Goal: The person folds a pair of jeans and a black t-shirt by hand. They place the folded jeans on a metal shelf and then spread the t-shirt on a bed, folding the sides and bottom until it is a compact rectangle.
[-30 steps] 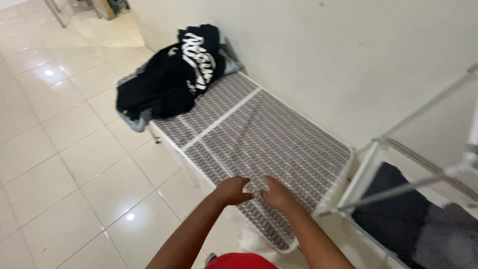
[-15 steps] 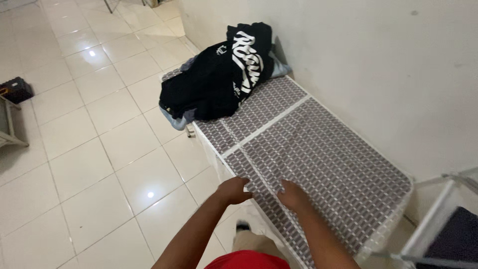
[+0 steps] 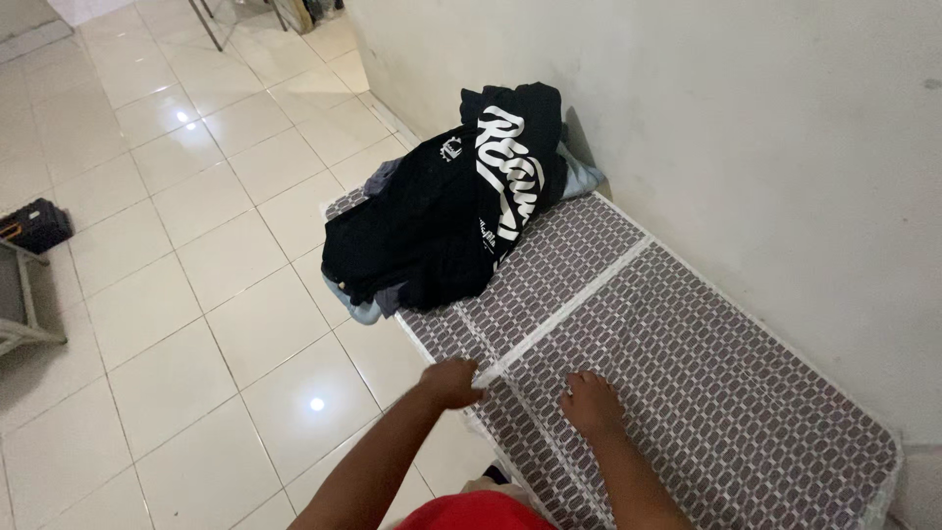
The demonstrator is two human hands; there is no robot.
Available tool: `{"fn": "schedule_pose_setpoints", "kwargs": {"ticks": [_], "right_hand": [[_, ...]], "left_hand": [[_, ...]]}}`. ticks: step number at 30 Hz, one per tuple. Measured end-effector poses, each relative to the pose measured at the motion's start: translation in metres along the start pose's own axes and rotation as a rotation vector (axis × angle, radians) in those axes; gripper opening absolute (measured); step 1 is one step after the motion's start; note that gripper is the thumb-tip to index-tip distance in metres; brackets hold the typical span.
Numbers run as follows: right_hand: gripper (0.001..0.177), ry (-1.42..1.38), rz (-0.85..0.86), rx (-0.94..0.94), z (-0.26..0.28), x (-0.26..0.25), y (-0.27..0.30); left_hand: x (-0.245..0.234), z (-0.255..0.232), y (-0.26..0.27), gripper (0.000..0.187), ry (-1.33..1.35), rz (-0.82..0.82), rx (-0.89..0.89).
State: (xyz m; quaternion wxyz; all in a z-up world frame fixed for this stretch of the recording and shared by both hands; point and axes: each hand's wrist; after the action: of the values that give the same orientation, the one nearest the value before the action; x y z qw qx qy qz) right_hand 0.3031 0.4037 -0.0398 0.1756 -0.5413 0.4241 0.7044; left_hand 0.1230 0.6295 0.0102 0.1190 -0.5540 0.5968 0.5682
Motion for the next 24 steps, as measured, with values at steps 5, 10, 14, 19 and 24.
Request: {"fn": "schedule_pose_setpoints", "kwargs": {"ticks": [5, 10, 14, 19, 24], "right_hand": [[0.048, -0.191, -0.006, -0.032, 0.009, -0.01, -0.012], [0.046, -0.076, 0.102, 0.115, 0.029, -0.021, -0.031], [0.048, -0.093, 0.135, 0.28, 0.05, -0.034, -0.04], [0.048, -0.075, 0.17, 0.425, 0.088, -0.046, -0.066], [0.052, -0.301, 0.001, 0.445, 0.142, -0.065, -0.095]], "left_hand": [[-0.05, 0.033, -0.031, 0.066, 0.072, -0.105, -0.053], [-0.067, 0.072, -0.082, 0.065, -0.046, -0.255, -0.039], [-0.096, 0.105, -0.119, 0.08, -0.203, -0.45, 0.049], [-0.168, 0.129, -0.163, 0.08, -0.059, -0.358, 0.08], [-0.221, 0.142, -0.211, 0.074, -0.084, -0.257, 0.165]]}}
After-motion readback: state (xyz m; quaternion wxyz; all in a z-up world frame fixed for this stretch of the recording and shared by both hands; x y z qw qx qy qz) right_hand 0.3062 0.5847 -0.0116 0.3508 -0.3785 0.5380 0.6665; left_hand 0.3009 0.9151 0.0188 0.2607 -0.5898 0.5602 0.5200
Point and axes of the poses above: each hand's wrist, its own y-axis away from the middle knuckle, its own x-axis out of the palm, z = x × y, and after that the axes turned 4 degrees about x, right-handed
